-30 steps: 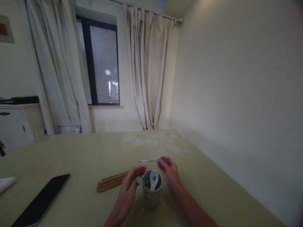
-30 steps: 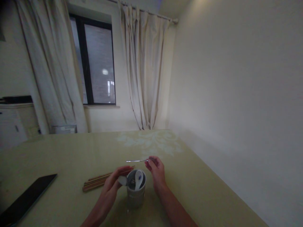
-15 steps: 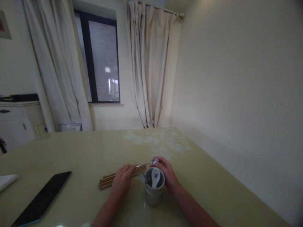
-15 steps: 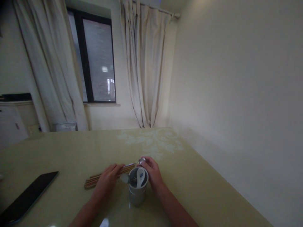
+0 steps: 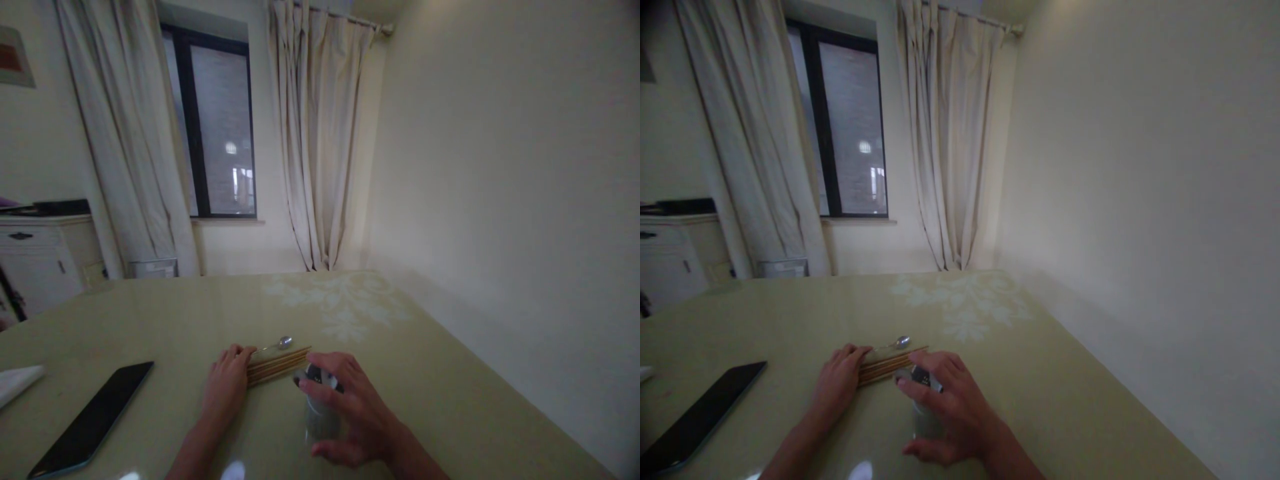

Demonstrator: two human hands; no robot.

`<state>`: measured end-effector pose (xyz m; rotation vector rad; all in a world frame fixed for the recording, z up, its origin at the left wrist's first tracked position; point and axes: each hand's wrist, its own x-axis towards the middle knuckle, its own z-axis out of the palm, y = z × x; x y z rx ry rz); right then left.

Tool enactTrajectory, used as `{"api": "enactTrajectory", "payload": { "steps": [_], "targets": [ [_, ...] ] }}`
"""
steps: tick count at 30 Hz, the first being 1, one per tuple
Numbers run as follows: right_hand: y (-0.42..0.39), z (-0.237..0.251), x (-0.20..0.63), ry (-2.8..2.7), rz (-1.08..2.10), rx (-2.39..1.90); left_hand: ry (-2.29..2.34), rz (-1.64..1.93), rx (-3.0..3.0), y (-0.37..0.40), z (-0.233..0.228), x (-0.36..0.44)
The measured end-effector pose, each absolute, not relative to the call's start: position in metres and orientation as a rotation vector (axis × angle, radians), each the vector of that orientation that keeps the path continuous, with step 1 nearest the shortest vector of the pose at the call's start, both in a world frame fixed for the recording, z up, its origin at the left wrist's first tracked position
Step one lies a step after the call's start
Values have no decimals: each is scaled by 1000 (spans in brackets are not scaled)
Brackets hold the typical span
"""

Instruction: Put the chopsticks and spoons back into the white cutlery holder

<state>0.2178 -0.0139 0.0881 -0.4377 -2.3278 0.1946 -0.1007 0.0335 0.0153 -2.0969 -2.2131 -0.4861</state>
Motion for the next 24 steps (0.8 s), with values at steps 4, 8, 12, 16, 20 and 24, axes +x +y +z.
{"api": "enactTrajectory", "payload": {
  "steps": [4,8,12,16,20,24],
  "targets": [
    [-16,95,211,-2439,77,-405,-2233,-468,-2100,30,20,-97],
    [-18,100,207,-2468,84,-446,-2238,-511,-2125,31,20,-100],
    [-18,97,208,-2426,158,-465,-2228,-627,-2207,37,12,-107],
    [-14,87,216,-2209,232,-516,-2164,-821,-2316,44,4,-113],
    [-6,79,222,-1826,411,-618,-2150,-974,-2362,47,2,-117],
    [2,78,221,-1569,572,-666,-2183,-1014,-2379,47,4,-118]
  ]
}}
